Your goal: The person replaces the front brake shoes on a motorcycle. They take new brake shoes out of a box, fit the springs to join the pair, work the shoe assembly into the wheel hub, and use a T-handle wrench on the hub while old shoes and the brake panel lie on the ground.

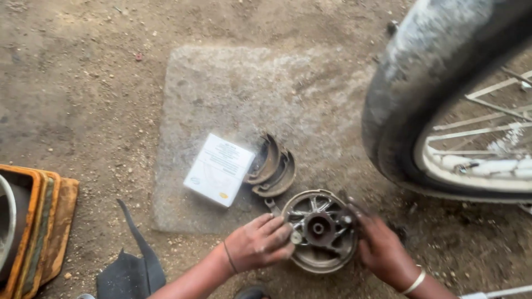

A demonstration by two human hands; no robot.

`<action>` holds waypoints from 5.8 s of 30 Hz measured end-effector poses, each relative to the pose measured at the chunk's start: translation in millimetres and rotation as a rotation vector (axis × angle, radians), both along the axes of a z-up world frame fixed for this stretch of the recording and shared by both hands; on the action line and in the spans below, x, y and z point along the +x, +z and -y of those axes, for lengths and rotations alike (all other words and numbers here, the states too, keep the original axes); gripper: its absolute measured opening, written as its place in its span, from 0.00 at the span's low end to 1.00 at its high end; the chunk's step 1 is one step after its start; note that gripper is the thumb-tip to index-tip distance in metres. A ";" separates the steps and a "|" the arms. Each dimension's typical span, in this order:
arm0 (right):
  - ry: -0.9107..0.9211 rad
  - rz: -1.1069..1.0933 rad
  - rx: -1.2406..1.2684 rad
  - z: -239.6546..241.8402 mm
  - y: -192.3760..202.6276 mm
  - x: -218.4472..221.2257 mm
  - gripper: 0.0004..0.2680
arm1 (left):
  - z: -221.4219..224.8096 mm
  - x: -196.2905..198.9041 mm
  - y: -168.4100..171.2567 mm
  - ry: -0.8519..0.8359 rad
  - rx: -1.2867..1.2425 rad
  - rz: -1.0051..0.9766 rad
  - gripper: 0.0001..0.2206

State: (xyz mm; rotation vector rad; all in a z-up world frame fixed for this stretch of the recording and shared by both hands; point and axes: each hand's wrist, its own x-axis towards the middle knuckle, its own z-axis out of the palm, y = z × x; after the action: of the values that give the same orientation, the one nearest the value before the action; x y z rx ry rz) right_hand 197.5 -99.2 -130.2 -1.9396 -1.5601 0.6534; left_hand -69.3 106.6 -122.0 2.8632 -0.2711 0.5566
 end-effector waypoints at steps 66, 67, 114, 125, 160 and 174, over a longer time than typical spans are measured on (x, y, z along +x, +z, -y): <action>-0.550 -0.937 -0.459 32.1 239.8 -9.8 0.29 | 86.4 95.3 179.0 0.081 -0.557 -0.337 0.54; -0.551 -0.939 -0.463 32.0 236.3 -9.4 0.29 | 85.1 95.7 175.3 0.081 -0.560 -0.340 0.54; 0.032 -0.375 0.084 107.0 176.6 -26.3 0.13 | 126.9 90.8 125.3 -0.119 -1.756 -1.086 0.49; 0.172 -0.150 -0.394 115.9 136.1 27.7 0.11 | 119.8 101.7 112.4 -0.196 -1.624 -1.072 0.38; 0.432 0.607 -0.985 109.9 60.5 166.1 0.14 | 107.6 184.8 72.6 -0.231 -0.230 -0.931 0.26; -0.160 -0.100 -0.103 163.2 62.9 29.2 0.11 | 127.6 158.7 100.9 -0.130 -0.191 -0.797 0.18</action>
State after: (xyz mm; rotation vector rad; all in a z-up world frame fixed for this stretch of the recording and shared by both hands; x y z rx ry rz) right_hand 226.8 -262.4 -67.3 -2.0489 -1.3190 0.7637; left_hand 89.4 -20.9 -21.1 2.5988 -0.2387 -0.5537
